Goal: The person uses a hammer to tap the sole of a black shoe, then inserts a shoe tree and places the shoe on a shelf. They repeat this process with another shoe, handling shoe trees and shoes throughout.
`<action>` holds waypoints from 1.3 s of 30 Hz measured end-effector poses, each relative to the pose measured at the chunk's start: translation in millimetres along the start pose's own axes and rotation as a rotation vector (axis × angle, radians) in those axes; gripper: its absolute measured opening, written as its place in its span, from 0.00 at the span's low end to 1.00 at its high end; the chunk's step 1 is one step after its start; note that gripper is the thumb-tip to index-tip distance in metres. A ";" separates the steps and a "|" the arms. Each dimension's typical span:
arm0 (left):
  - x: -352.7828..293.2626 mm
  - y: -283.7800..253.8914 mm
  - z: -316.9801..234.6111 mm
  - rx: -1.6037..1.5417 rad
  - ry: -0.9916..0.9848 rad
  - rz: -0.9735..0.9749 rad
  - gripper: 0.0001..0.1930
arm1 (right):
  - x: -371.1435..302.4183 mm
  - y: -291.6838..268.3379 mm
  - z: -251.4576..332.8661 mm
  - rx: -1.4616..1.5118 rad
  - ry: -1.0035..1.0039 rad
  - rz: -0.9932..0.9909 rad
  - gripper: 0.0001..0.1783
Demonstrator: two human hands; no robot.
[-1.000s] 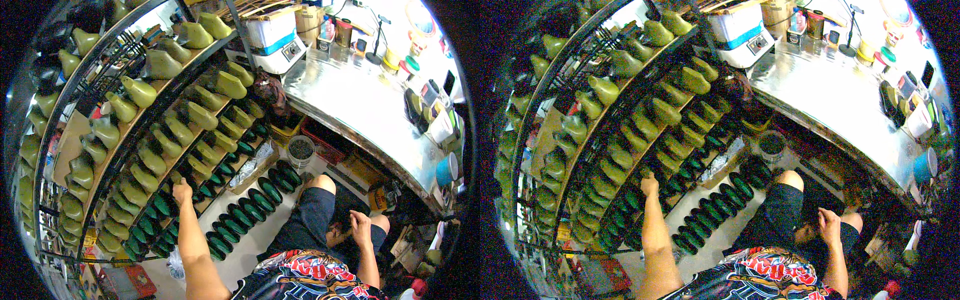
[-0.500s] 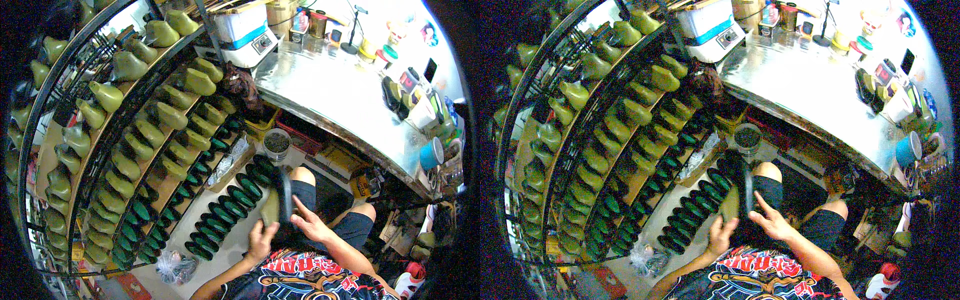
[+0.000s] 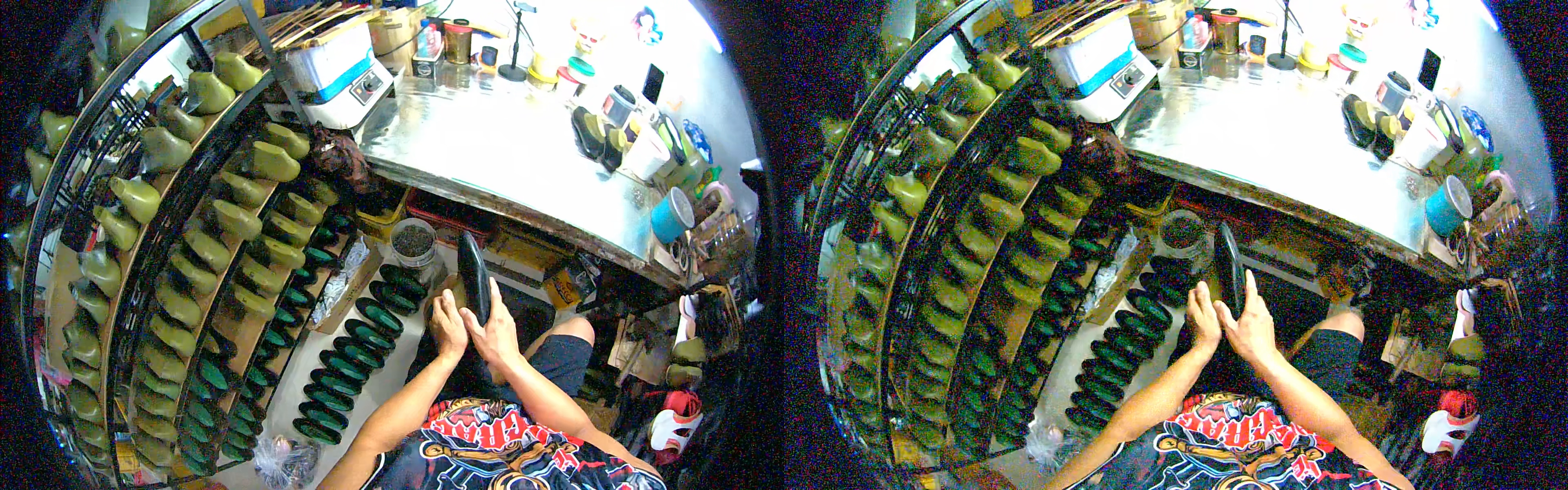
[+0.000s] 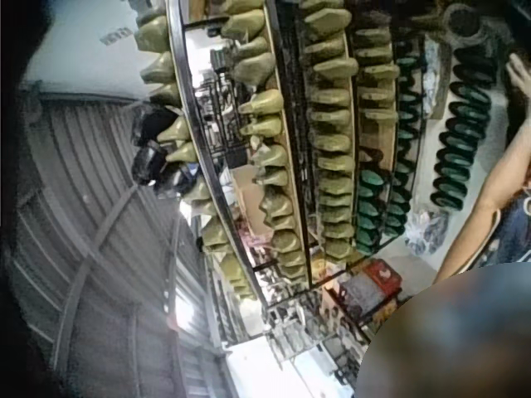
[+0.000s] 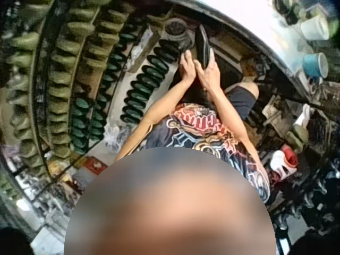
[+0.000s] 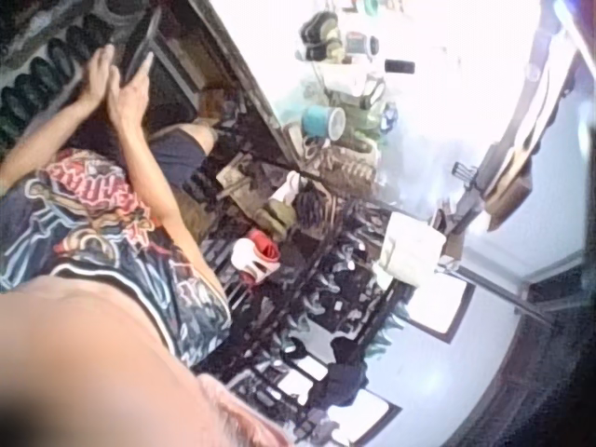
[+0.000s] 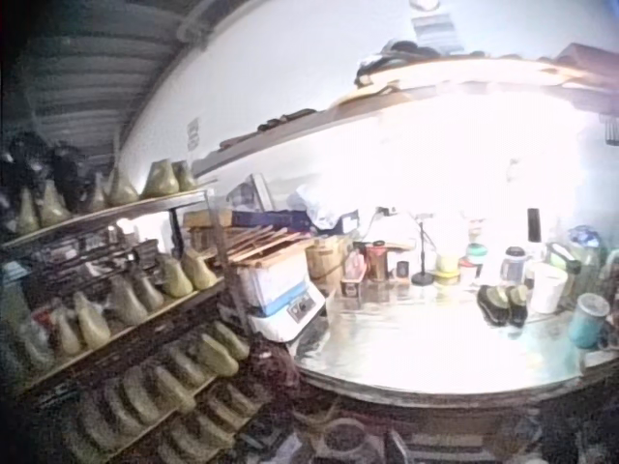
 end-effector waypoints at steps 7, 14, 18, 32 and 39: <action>17.7 -15.4 -15.5 0.182 0.036 0.173 0.37 | 13.1 -9.2 -4.1 0.097 0.051 0.258 0.57; 32.3 -28.2 -0.7 0.213 0.038 0.306 0.40 | 5.2 -11.2 -7.5 0.026 0.063 0.314 0.62; 49.3 -38.5 -9.7 0.247 0.089 0.479 0.31 | 1.3 -15.2 -4.2 0.134 -0.030 0.347 0.54; -133.0 -289.3 -19.5 -0.056 -0.180 0.045 0.29 | 113.3 -219.3 -106.0 0.328 -0.054 -0.158 0.34; -88.8 -460.0 -39.3 0.913 -0.483 -0.585 0.29 | 212.9 -319.6 -192.1 0.193 0.120 -0.018 0.37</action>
Point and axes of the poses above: each hand's wrist, its own x-axis towards the middle knuckle, its own y-axis out of the palm, z = x × y, the point moved 5 cm from there along x, towards the middle knuckle, and after that the axes turned 14 degrees about z, right-handed, at the moved point
